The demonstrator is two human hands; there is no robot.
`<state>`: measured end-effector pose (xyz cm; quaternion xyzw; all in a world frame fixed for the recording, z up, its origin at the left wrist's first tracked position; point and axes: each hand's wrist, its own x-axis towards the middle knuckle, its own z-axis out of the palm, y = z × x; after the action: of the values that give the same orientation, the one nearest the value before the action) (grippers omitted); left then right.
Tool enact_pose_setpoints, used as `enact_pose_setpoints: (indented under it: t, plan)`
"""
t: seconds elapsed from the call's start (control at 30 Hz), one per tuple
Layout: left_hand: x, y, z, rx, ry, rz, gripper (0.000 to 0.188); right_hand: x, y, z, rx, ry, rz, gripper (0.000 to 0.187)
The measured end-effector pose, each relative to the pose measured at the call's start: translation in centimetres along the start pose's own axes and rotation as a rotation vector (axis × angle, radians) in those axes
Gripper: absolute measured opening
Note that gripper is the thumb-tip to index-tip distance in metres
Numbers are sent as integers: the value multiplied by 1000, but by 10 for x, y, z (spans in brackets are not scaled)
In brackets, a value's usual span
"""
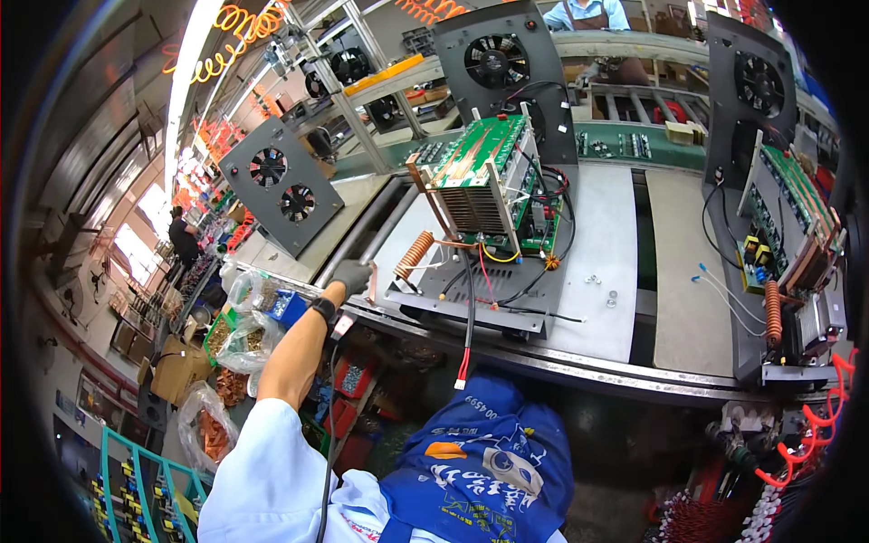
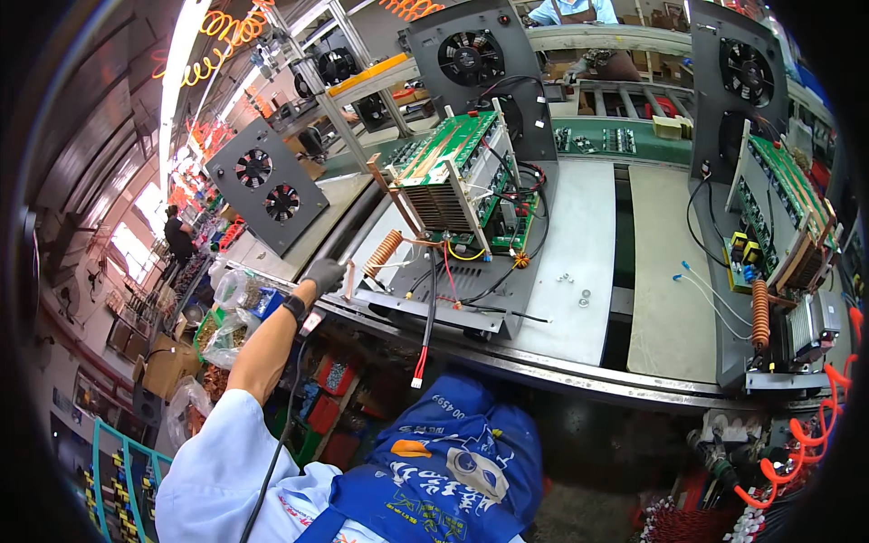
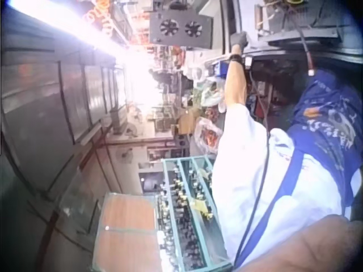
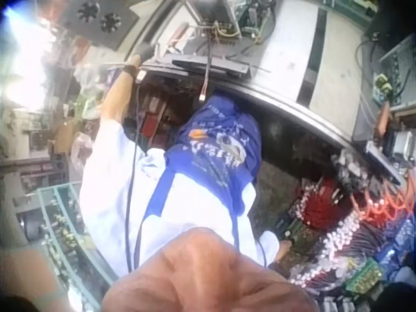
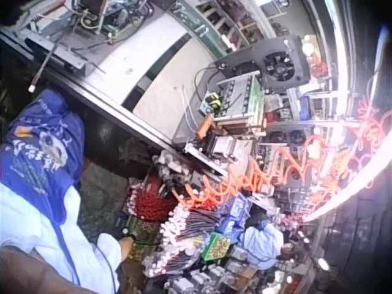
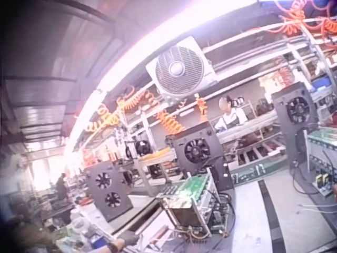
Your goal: Assembling a large power supply or inverter unit by attaching copper rails to a circuit board using a power screwdriver.
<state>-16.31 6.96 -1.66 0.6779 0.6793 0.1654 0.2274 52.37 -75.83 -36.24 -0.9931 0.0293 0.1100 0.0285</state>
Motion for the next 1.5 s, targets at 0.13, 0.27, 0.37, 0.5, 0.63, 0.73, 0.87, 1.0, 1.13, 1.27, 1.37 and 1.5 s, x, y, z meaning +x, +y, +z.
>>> enact_pose_setpoints:
  t: [0.13, 0.27, 0.37, 0.5, 0.63, 0.73, 0.87, 1.0, 1.13, 1.27, 1.37, 1.5]
  plan:
    - [1, -29, 19, 267, 120, -93, 39, -23, -2, -13, 59, 53, 7, 30]
    - [16, -29, 21, 360, 91, -140, 42, -61, -1, -24, 171, 134, -3, 31]
    - [34, -33, 20, 543, 45, -17, 43, -103, -11, -37, 293, 183, -49, 32]
    - [57, -30, 19, 494, 67, -92, 42, -168, -76, -80, 491, 155, -225, 34]
    - [58, -15, 20, 647, -38, 6, 31, -219, -204, -169, 717, -16, -405, 27]
    - [54, -2, 22, 786, -103, 1, 29, -245, -305, -239, 702, 37, -635, 26]
    - [43, 4, 10, 629, -143, 39, 31, -267, -405, -292, 642, 109, -912, 24]
    - [31, -1, 3, 353, -144, -60, 53, -268, -462, -294, 642, 171, -1210, 21]
    - [34, -25, 5, 352, 52, -81, 62, -261, -482, -270, 549, 70, -1387, 29]
    - [57, -58, 8, 238, -35, -39, 55, -257, -488, -250, 725, 33, -1323, 22]
    - [67, -84, 9, 94, -46, -19, 49, -262, -486, -247, 712, -104, -1173, 24]
    - [74, -103, 18, 187, 158, -16, 38, -274, -490, -251, 984, -51, -1039, 14]
